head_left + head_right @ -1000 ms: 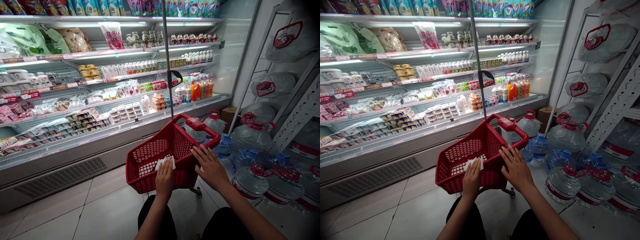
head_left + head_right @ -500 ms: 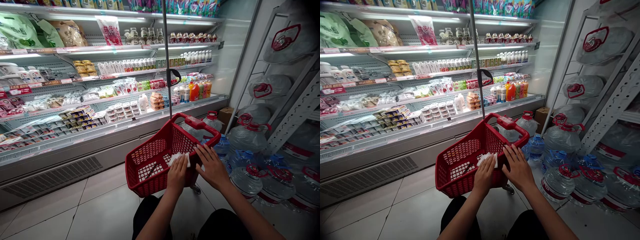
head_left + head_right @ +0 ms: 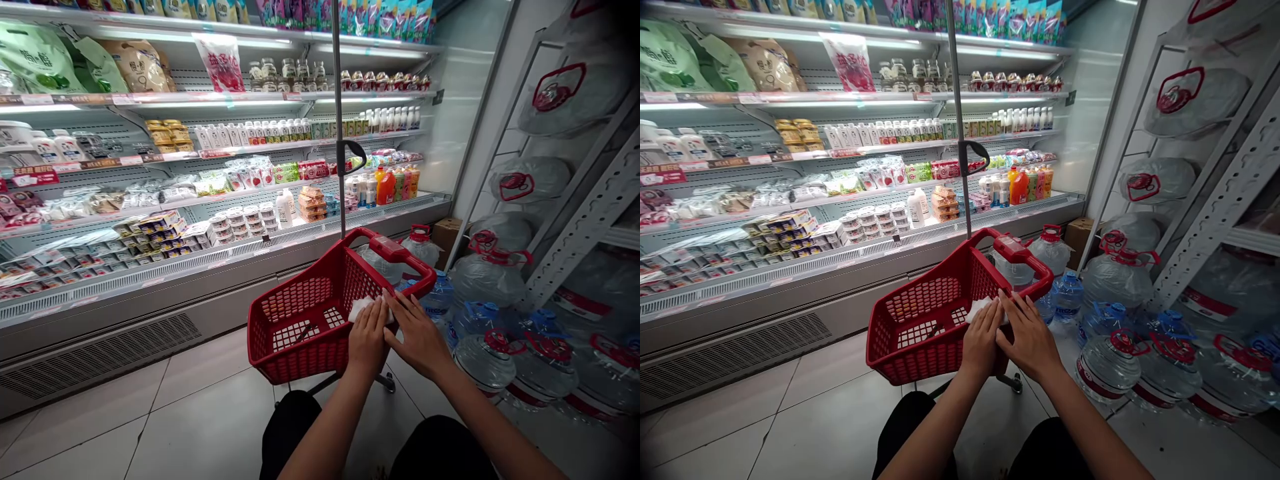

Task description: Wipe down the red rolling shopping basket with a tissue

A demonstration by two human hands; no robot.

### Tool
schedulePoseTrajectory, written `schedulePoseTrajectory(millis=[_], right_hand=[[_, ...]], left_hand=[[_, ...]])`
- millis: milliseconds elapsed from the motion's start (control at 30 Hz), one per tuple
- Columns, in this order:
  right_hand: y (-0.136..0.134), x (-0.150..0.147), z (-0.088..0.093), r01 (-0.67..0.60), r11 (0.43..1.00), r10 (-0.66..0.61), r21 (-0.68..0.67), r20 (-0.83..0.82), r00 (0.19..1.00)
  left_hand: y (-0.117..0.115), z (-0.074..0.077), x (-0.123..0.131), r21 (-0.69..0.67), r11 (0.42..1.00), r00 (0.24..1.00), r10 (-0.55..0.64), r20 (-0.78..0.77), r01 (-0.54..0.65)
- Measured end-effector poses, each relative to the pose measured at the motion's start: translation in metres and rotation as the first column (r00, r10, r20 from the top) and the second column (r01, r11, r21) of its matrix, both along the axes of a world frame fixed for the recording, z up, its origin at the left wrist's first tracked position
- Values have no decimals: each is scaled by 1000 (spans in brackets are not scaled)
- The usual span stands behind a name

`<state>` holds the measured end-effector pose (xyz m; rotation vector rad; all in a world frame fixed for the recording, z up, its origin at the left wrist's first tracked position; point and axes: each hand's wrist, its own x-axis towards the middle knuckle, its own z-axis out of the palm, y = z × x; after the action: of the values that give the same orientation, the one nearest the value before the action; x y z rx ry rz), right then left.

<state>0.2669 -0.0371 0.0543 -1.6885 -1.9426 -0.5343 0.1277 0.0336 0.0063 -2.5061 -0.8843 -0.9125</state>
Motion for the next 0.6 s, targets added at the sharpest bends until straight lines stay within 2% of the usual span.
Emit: schedulePoseTrajectory(millis=[100, 300, 400, 500, 600], right_hand=[[0, 0, -2, 25, 1000, -25, -4, 1, 1000], [2, 2, -9, 46, 998, -48, 43, 60, 997], [8, -3, -11, 15, 999, -19, 52, 79, 997], [15, -13, -13, -23, 999, 19, 41, 90, 996], [20, -20, -18, -18, 999, 14, 42, 85, 996]], left_hand=[[2, 3, -9, 7, 1000, 999, -20, -32, 20], [-11, -10, -93, -5, 999, 997, 45, -57, -45], [-18, -17, -116, -7, 994, 993, 106, -58, -107], [-16, -19, -103, -15, 990, 989, 136, -59, -137], [-7, -17, -65, -16, 993, 992, 117, -47, -117]])
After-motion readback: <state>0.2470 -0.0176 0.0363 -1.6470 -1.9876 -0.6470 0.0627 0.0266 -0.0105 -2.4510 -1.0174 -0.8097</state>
